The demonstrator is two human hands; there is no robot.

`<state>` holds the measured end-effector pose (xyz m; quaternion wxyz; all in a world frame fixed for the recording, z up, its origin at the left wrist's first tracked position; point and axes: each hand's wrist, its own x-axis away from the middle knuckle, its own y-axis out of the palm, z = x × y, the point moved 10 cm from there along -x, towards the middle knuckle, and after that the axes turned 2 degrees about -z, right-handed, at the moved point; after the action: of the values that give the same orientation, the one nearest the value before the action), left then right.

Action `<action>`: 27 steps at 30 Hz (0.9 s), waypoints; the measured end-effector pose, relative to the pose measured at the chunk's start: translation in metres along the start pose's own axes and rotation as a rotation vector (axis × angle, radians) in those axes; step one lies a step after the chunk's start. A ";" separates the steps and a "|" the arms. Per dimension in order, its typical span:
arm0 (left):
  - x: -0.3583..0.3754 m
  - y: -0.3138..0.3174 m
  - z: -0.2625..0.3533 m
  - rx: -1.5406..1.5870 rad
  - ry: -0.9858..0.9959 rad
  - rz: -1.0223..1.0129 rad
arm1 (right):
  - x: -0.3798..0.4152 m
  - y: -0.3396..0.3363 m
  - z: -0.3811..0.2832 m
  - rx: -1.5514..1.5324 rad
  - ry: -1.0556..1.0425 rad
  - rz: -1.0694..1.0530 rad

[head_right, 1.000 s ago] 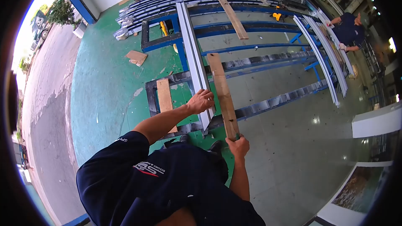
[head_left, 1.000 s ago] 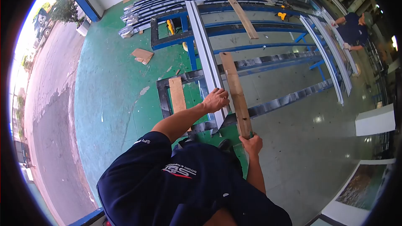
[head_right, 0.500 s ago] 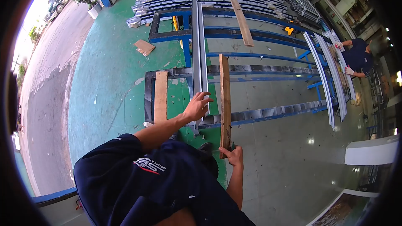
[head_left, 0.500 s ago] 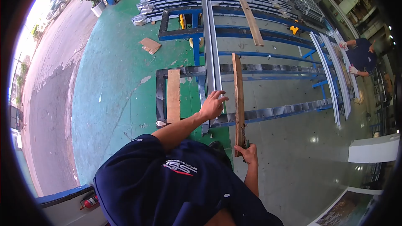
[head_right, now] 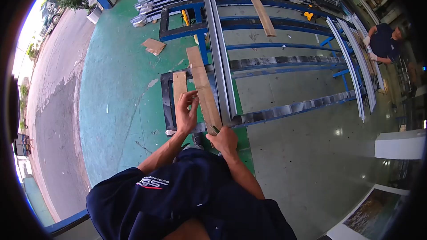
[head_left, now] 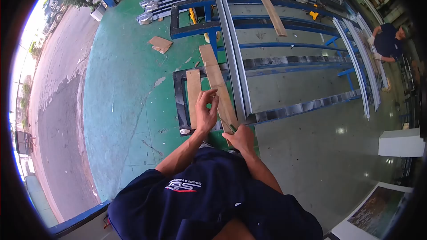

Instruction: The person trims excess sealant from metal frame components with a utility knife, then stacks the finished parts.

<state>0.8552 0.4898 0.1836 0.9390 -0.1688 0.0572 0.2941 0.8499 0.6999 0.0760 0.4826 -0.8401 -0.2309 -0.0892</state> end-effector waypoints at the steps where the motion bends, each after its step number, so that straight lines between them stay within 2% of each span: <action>1: -0.011 0.007 -0.014 0.058 -0.032 -0.030 | 0.000 0.002 -0.013 0.089 -0.031 0.069; 4: -0.043 0.047 -0.069 0.183 -0.146 -0.127 | 0.006 0.031 -0.015 0.119 0.004 0.052; 7: -0.066 0.103 -0.122 0.003 -0.213 -0.170 | 0.021 0.048 0.000 0.092 0.036 0.048; 9: -0.075 0.131 -0.124 -0.208 -0.329 -0.274 | 0.031 0.052 0.013 0.069 0.066 0.069; 10: -0.082 0.152 -0.136 -0.221 -0.370 -0.331 | 0.039 0.047 0.018 0.000 0.038 0.150; 12: -0.086 0.169 -0.145 -0.366 -0.413 -0.254 | 0.065 0.035 0.032 -0.148 -0.019 0.306; 15: -0.090 0.178 -0.156 -0.509 -0.565 -0.205 | 0.112 0.014 0.070 -0.180 0.073 0.445; 17: -0.092 0.178 -0.147 -0.573 -0.658 -0.222 | 0.141 0.011 0.111 -0.190 0.192 0.472; 19: -0.096 0.178 -0.141 -0.697 -0.654 -0.111 | 0.177 0.007 0.160 -0.191 0.302 0.520; 21: -0.099 0.179 -0.135 -0.771 -0.688 -0.099 | 0.210 0.005 0.205 -0.193 0.381 0.568; 23: -0.105 0.179 -0.147 -0.642 -0.756 0.050 | 0.240 0.003 0.249 -0.234 0.469 0.615; 24: -0.114 0.182 -0.168 -0.681 -0.755 0.156 | 0.253 0.000 0.271 -0.255 0.521 0.648; 25: -0.115 0.179 -0.174 -0.613 -0.800 0.191 | 0.258 0.001 0.293 -0.269 0.543 0.629; 27: -0.119 0.176 -0.188 -0.674 -0.809 0.273 | 0.283 -0.002 0.339 -0.296 0.610 0.599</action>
<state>0.6553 0.4963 -0.0177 0.7333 -0.3250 -0.3848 0.4568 1.0720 1.0753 0.0071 0.4080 -0.8651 0.1905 -0.2209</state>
